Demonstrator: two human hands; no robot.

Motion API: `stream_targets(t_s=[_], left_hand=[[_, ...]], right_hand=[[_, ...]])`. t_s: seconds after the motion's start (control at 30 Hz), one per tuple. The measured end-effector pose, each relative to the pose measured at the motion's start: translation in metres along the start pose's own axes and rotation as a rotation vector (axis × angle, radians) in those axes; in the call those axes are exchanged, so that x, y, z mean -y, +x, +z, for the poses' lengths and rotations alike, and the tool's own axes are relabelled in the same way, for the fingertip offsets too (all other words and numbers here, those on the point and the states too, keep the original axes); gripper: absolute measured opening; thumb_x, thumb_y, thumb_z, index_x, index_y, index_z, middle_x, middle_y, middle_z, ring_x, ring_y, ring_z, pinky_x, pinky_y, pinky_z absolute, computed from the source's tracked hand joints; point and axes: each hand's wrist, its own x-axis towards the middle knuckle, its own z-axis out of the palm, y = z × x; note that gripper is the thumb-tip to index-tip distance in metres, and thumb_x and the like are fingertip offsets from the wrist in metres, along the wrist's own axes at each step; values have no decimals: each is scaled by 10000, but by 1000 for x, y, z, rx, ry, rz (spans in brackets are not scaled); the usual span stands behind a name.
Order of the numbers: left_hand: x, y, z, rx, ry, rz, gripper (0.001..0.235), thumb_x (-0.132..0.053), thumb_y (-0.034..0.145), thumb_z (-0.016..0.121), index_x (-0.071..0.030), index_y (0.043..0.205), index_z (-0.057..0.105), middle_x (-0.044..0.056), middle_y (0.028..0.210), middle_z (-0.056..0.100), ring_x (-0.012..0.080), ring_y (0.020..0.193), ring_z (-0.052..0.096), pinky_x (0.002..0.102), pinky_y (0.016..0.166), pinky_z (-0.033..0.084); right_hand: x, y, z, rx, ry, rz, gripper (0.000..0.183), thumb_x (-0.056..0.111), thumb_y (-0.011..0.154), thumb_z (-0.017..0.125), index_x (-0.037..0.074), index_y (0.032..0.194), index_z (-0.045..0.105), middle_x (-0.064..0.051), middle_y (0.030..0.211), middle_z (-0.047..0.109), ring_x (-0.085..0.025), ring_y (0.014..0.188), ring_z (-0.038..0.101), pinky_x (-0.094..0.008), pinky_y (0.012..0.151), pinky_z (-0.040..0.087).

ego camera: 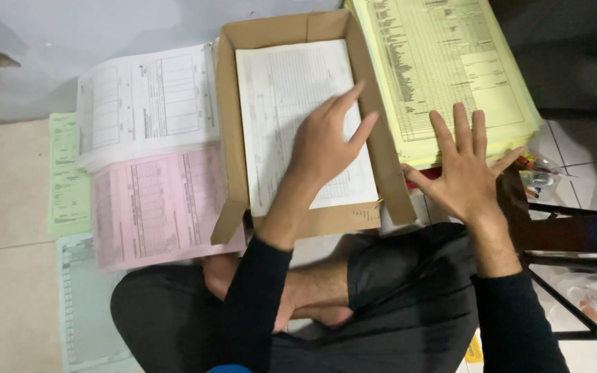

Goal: Sorting and organizing different colored printed forms into a box and stacks on the floor

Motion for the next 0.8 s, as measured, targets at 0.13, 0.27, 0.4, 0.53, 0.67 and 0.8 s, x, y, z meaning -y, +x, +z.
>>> stream_targets(t_s=[0.13,0.27,0.4,0.53,0.67,0.8], left_hand=[[24,-111,-28,140,348,-168,836,-498,899,679,24,1500,423,238,1531,489,362,1473,395,581,1233,206],[32,-168,-23,219,483,-127,866,-475,883,708,-19,1542,379,189,1644,331,286,1551,230,621,1247,117],[39,-179,-22,311,456,-127,672,-249,908,660,-88,1517,425,157,1629,355,269,1535,229,663,1232,71],[22,-172,-39,154,530,-24,459,-94,853,696,-107,1310,666,72,1386,663,260,1392,516,632,1233,216],[3,-166,-60,253,443,-129,338,-164,873,671,-107,1205,700,70,1350,664,283,1342,546,708,1144,292],[-1,-164,-67,218,462,-60,397,-175,872,705,-83,1257,671,78,1317,693,249,1322,572,712,1139,312]], right_hand=[[6,2,-8,1,-11,-19,1103,928,792,293,227,1642,232,-147,1734,44,-441,1563,-29,-933,911,-181],[12,-3,-15,19,-24,-5,1054,880,811,331,214,1626,278,-151,1727,115,-448,1565,51,-931,940,-166],[12,0,-15,-18,-44,-9,1000,859,889,345,142,1585,385,-236,1692,237,-530,1526,160,-932,933,-157],[16,6,-30,-13,-49,-2,954,863,917,337,158,1545,470,-240,1662,324,-497,1515,235,-919,933,-169],[37,6,-59,84,24,36,932,831,927,314,133,1509,524,-289,1596,400,-509,1485,287,-882,962,-183],[74,-20,-78,-106,53,-91,999,852,897,297,116,1560,426,-329,1639,294,-518,1526,172,-890,1004,-100]])
